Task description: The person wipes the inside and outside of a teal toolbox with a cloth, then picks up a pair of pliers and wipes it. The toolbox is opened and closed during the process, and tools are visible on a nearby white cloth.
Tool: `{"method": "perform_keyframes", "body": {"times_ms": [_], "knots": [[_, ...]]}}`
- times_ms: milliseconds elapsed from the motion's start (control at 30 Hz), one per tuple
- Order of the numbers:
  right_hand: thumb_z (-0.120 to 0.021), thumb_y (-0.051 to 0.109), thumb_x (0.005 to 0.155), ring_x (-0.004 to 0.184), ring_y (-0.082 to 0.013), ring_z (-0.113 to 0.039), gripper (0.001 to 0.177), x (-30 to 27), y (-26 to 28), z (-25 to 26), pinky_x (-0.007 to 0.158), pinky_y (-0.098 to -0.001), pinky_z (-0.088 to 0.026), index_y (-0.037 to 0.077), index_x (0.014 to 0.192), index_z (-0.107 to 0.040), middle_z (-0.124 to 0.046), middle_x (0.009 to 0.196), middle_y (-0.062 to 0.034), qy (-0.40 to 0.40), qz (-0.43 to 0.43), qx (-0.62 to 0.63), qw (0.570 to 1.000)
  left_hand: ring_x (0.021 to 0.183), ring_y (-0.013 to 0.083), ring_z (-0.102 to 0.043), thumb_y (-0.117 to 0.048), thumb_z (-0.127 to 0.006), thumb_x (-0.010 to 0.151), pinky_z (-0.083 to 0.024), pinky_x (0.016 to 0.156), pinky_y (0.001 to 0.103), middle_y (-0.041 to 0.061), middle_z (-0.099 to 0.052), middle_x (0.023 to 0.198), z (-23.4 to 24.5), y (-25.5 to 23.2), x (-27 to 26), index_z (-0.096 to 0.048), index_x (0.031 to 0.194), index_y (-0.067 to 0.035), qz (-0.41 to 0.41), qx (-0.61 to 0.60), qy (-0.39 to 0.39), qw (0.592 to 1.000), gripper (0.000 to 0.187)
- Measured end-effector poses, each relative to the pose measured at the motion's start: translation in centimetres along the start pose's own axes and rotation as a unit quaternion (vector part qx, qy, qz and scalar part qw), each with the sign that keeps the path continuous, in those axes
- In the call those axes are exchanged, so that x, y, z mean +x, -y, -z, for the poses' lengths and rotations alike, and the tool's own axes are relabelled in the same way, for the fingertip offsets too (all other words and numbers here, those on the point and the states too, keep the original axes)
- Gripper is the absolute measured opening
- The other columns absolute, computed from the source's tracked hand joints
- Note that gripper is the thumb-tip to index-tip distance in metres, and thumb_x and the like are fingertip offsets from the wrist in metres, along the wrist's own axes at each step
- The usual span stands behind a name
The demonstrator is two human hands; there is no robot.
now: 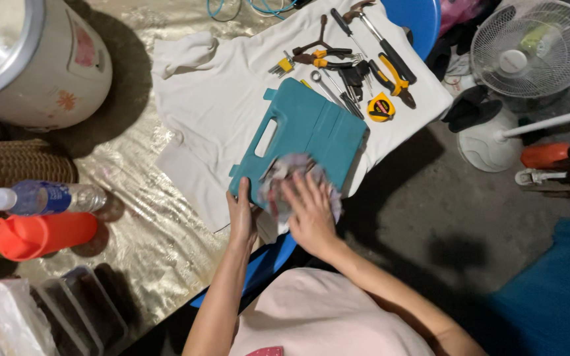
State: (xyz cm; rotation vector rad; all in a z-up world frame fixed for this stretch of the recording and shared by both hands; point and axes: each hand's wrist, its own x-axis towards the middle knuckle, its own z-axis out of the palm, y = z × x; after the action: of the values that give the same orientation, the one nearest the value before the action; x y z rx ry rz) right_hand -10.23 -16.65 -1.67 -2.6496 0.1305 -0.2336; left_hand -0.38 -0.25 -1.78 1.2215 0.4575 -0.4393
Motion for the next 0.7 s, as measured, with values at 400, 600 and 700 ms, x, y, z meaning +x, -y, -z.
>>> {"method": "perform_keyframes", "body": {"times_ms": [400,600,700], "knots": [[-0.051,0.01,0.095,0.147,-0.0424,-0.032,0.06,9.9,-11.8,3.9,0.124,-0.0491,-0.028,0.015,0.155,-0.049,-0.04,0.161,-0.0182,-0.085,-0.111,0.027,0.99,0.108,0.0294,-0.058,-0.046,-0.074,0.087,-0.054,0.081,0.043,0.019,-0.053,0.125,-1.6,-3.1,-0.9,-0.038,0.141,0.001,-0.046,0.158,0.003,0.986,0.08],[-0.043,0.01,0.096,0.127,-0.0306,-0.059,0.056,9.4,-5.6,7.4,0.108,-0.044,-0.047,0.009,0.151,-0.05,-0.059,0.146,-0.0163,-0.124,-0.189,0.338,0.914,0.111,0.0306,-0.071,-0.033,-0.081,0.082,-0.06,0.093,0.039,0.022,-0.064,0.124,-1.9,-9.4,-4.8,-0.033,0.148,-0.005,-0.229,0.212,0.045,0.949,0.086],[-0.054,0.027,0.098,0.101,-0.0238,-0.069,0.052,9.2,-3.5,9.8,0.082,-0.0396,-0.058,0.009,0.146,-0.048,-0.063,0.129,-0.0163,-0.124,-0.325,0.654,0.672,0.117,0.0371,-0.068,-0.022,-0.087,0.077,-0.055,0.103,0.044,0.025,-0.061,0.131,-1.5,-11.2,-7.1,-0.036,0.146,-0.004,-0.458,0.354,0.041,0.814,0.088]]}}
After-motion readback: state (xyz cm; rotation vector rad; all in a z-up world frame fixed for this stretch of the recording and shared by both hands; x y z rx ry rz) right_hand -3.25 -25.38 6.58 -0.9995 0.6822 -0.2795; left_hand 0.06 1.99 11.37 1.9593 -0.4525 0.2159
